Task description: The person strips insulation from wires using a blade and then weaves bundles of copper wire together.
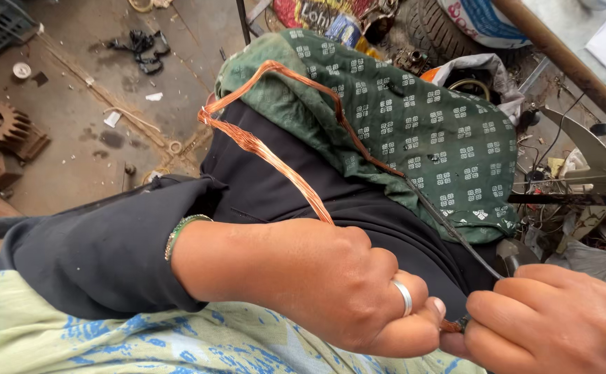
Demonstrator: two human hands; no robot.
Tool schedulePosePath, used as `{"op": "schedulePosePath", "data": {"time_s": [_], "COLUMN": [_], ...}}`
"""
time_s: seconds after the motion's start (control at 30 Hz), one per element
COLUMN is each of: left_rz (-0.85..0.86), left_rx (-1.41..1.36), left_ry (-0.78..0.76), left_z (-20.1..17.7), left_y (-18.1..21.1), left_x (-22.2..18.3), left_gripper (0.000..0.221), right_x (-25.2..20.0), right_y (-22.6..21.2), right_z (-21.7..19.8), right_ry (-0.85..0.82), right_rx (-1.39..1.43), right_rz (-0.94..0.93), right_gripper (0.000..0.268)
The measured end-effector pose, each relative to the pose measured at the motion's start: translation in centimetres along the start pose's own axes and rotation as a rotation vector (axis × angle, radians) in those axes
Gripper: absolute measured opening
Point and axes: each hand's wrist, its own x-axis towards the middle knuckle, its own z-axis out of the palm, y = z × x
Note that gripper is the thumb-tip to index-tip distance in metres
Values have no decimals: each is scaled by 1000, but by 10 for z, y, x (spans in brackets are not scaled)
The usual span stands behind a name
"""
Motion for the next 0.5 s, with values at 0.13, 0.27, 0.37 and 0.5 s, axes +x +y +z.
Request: {"op": "schedulePosePath", "data": {"time_s": [0.13,0.27,0.37,0.5], "left_rz": [-13,-35,-59,-58], "left_rx": [-3,-44,-84,-112], "left_ry": [-8,-44,-60,-152], "left_z": [-3,-4,-3,-3], "left_y": [-3,-3,-3,-2], "left_x": [1,0,-3,-10], "left_gripper": [10,11,12,14], "right_x": [1,0,-4,1], "right_y": [1,7,8,15], "right_z": [4,10,13,18], "right_ry": [38,101,45,113], "right_rx": [70,71,79,144], "right_rz": [12,-55,-36,-87], "right_gripper": [39,38,38,37]}}
